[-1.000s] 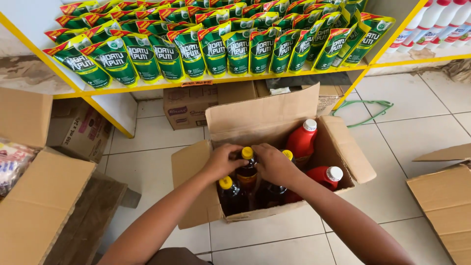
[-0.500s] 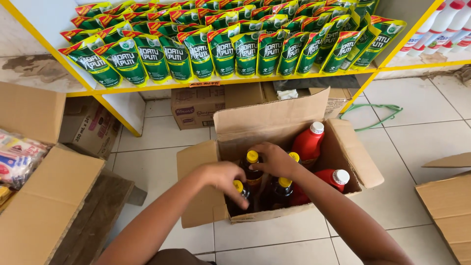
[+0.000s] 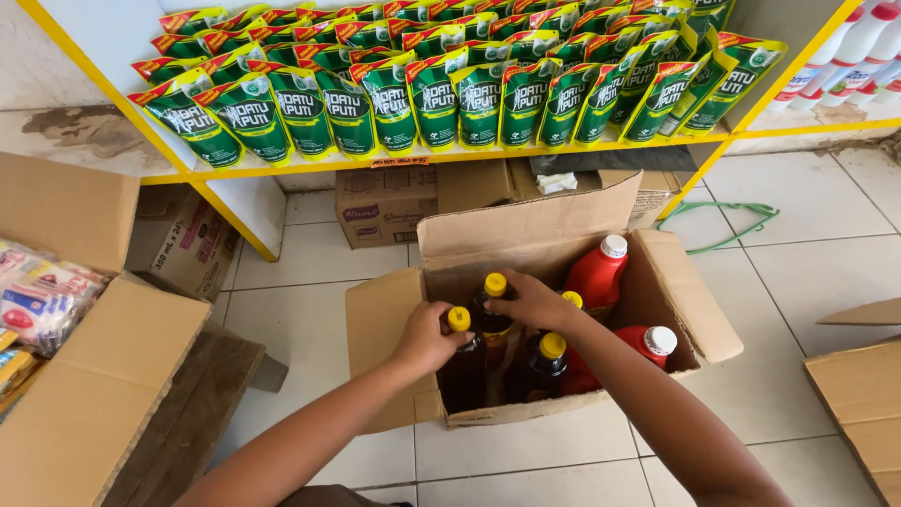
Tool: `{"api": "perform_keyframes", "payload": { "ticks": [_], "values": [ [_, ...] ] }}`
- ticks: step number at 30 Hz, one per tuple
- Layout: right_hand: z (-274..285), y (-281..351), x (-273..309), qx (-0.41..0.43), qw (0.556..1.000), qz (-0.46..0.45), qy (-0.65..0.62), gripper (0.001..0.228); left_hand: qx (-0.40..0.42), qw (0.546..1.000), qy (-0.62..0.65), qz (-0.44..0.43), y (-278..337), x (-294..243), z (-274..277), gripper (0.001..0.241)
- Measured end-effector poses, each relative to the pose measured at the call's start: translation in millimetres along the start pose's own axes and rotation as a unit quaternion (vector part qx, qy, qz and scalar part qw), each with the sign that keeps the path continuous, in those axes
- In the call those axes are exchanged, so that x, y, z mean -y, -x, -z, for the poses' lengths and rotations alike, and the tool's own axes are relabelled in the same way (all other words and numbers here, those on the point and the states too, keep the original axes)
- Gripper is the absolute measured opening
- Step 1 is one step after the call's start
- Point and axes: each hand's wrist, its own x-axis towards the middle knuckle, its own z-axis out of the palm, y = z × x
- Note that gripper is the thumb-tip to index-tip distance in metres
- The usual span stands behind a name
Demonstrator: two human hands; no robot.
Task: The person is stocking shelves with condiment pouches and bottles in a grocery store.
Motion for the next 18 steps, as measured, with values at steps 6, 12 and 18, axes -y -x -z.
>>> {"api": "perform_keyframes", "payload": {
  "ticks": [6,12,18],
  "values": [
    [0,-5,3,-0.029,0.999,0.015,-0.008,0.051,-0.183,0.981,-0.014,-0.064,3,22,-43,0.054],
    [-9,-6,-13,-0.028,0.997,0.029,-0.063,0.049,0.03,0.997,0.069,0.009,26,-31,-26,0.064],
    [-10,0,-7,-0.09,0.994,0.056,-0.005,0.047,-0.09,0.985,0.126,-0.074,33,-23,-37,0.046]
  ]
}}
